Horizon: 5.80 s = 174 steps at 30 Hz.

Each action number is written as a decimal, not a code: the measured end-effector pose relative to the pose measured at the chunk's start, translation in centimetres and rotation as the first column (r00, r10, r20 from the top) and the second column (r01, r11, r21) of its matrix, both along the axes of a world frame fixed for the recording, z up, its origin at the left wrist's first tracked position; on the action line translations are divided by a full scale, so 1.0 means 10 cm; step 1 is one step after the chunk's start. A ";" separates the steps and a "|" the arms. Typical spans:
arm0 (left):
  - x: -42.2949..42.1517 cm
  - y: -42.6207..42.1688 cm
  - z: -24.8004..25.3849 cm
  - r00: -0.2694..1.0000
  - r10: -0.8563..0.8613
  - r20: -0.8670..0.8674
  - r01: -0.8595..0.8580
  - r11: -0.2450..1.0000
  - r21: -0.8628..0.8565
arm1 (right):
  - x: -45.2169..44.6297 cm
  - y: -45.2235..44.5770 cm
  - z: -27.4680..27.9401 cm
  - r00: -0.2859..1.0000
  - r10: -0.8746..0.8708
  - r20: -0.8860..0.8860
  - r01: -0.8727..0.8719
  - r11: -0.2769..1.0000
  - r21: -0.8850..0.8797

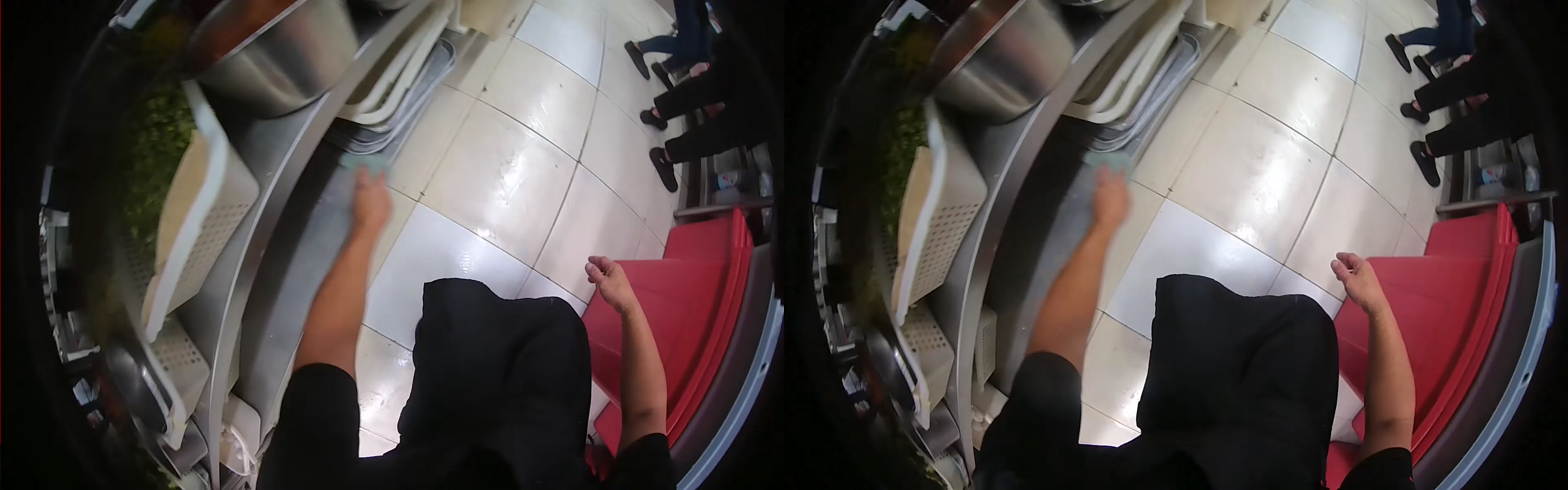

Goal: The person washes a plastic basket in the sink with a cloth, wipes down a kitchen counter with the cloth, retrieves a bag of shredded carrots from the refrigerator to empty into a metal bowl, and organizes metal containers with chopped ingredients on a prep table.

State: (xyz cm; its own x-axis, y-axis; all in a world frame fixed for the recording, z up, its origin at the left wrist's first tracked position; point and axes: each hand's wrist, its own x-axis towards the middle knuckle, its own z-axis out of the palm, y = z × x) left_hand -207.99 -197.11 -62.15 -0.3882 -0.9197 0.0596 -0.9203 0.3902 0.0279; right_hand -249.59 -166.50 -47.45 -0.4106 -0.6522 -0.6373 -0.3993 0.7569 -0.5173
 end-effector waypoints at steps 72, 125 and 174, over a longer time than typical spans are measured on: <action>-2.41 0.84 1.05 0.661 0.366 -0.655 0.340 0.632 0.696 | 0.14 -0.09 0.15 0.892 -0.305 0.335 0.373 0.913 -0.162; 3.90 3.17 7.68 0.419 0.876 -0.241 -0.841 0.474 0.262 | 3.76 -0.93 4.28 0.477 0.878 0.026 -0.877 0.478 -0.038; 3.98 9.08 7.12 -0.277 0.799 -0.534 -0.959 -0.262 0.106 | 7.26 1.31 6.86 -0.243 0.873 -0.423 -0.143 -0.464 -0.874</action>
State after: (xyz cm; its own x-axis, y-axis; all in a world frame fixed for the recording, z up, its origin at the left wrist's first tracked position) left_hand -168.23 -106.27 9.02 0.9865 -0.0368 0.1597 -0.1206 -0.8225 0.5558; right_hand -177.01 -153.39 21.12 0.8044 0.0413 0.5926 0.4854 -0.6208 -0.6156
